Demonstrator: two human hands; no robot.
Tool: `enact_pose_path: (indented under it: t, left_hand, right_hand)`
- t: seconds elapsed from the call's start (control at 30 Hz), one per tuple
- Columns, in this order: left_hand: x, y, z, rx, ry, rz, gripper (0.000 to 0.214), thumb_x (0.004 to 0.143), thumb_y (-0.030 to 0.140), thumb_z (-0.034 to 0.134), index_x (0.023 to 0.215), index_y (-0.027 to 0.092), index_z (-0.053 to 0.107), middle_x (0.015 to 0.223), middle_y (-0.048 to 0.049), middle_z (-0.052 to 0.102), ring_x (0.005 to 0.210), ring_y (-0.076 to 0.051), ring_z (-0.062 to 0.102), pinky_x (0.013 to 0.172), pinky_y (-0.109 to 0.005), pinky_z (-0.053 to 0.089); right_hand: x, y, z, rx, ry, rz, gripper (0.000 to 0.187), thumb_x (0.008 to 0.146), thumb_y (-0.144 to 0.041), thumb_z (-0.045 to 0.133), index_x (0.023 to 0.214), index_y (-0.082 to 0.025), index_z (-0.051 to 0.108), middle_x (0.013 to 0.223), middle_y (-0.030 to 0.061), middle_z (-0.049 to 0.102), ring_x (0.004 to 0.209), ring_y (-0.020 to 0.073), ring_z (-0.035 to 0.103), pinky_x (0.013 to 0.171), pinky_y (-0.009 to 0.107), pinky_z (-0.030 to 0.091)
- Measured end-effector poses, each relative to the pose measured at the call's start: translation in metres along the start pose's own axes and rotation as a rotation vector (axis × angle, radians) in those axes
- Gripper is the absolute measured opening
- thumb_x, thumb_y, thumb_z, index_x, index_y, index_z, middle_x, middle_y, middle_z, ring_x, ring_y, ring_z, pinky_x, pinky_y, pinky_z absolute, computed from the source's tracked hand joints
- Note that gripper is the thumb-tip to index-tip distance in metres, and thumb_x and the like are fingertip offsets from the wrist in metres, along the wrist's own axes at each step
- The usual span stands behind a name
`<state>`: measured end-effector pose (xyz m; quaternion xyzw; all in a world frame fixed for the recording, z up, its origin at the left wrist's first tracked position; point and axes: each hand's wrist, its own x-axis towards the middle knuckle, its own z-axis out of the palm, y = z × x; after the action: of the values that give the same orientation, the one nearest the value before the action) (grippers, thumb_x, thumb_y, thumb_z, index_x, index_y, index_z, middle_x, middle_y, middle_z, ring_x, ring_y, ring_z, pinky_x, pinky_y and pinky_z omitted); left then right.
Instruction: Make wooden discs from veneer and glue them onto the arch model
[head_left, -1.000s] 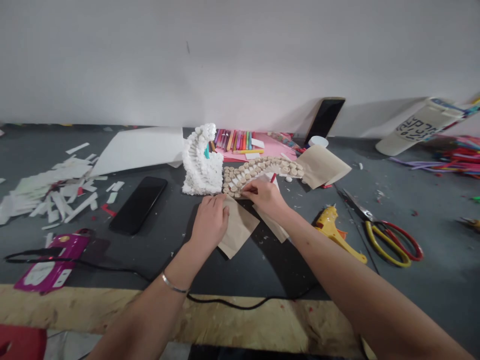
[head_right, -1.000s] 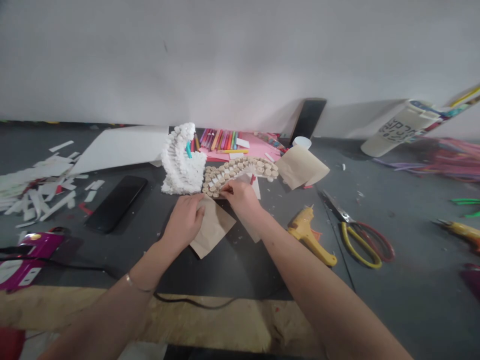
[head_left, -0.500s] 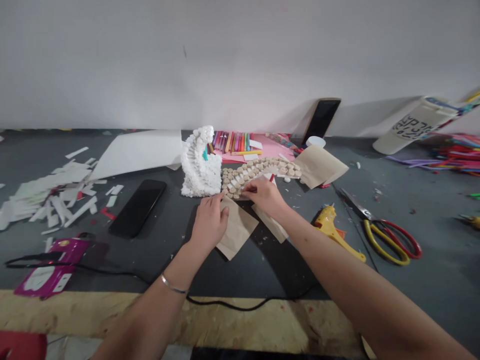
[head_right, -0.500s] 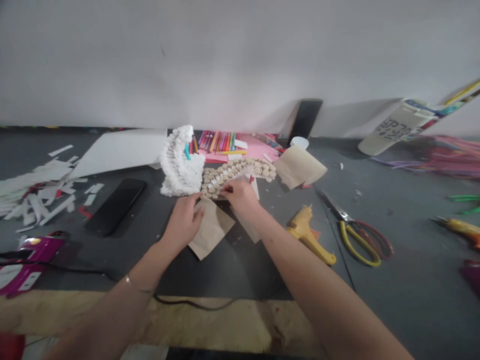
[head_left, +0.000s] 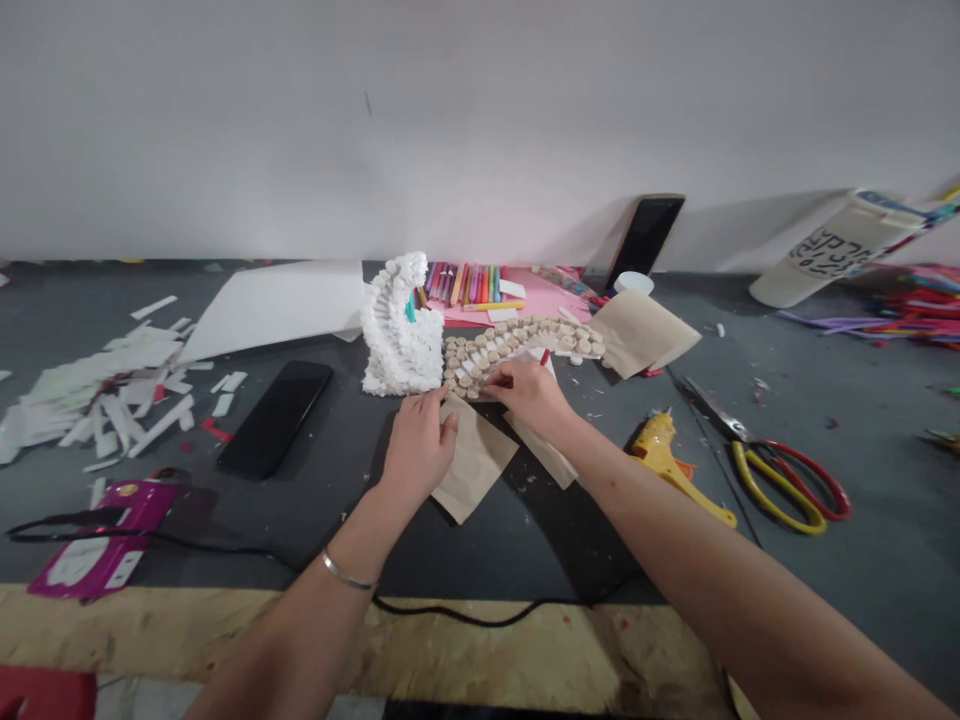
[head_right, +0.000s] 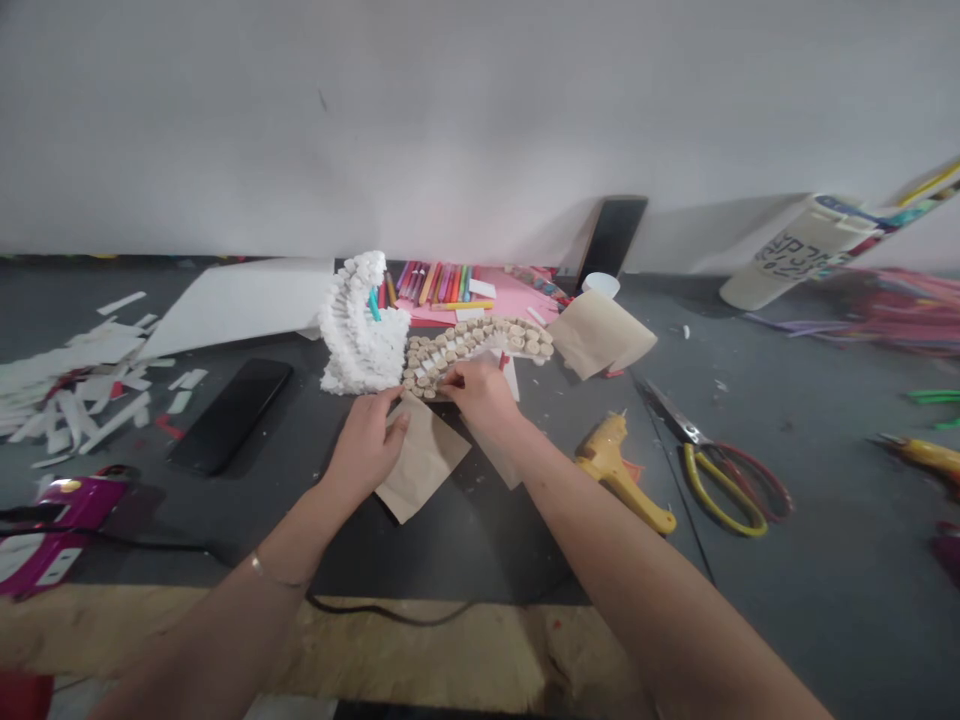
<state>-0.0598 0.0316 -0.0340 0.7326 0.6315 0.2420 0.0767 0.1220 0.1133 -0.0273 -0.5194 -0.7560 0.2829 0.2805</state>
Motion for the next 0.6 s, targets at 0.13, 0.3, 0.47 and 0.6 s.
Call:
enact_pose_path:
  t: [0.13, 0.3, 0.47, 0.6]
  left_hand:
    - [0.0002, -0.0003, 0.0005, 0.000, 0.009, 0.007, 0.038, 0.091, 0.025, 0.046, 0.124, 0.009, 0.054, 0.115, -0.0177, 0.064, 0.111, -0.032, 0.055, 0.095, -0.046, 0.045]
    - [-0.0008, 0.0001, -0.0001, 0.003, 0.017, 0.014, 0.038, 0.091, 0.024, 0.045, 0.124, 0.009, 0.054, 0.118, -0.0178, 0.063, 0.113, -0.031, 0.054, 0.096, -0.046, 0.044]
    - [-0.0005, 0.0007, -0.0011, 0.011, -0.018, 0.000, 0.038, 0.091, 0.025, 0.046, 0.125, 0.008, 0.054, 0.116, -0.0182, 0.064, 0.113, -0.032, 0.053, 0.095, -0.045, 0.045]
    - [-0.0006, 0.0011, 0.0003, 0.008, 0.002, 0.002, 0.037, 0.091, 0.024, 0.047, 0.124, 0.008, 0.054, 0.117, -0.0183, 0.063, 0.113, -0.031, 0.054, 0.097, -0.045, 0.044]
  right_hand:
    - [0.0002, 0.0003, 0.0002, 0.000, 0.000, 0.001, 0.003, 0.076, -0.016, 0.070, 0.075, -0.018, 0.071, 0.077, 0.0014, 0.074, 0.073, 0.0159, 0.066, 0.068, 0.026, 0.048]
    - [0.0009, 0.0031, -0.0009, 0.000, -0.009, 0.005, 0.005, 0.077, -0.016, 0.069, 0.077, -0.019, 0.072, 0.078, 0.0011, 0.074, 0.072, 0.0153, 0.067, 0.067, 0.026, 0.049]
    - [0.0015, 0.0003, 0.0000, -0.036, -0.018, -0.002, 0.005, 0.078, -0.016, 0.068, 0.077, -0.018, 0.072, 0.077, 0.0017, 0.074, 0.072, 0.0158, 0.067, 0.067, 0.026, 0.048]
    - [0.0016, 0.0001, -0.0008, -0.082, -0.034, -0.021, 0.006, 0.081, -0.015, 0.066, 0.081, -0.018, 0.071, 0.082, 0.0017, 0.075, 0.076, 0.0153, 0.068, 0.069, 0.024, 0.049]
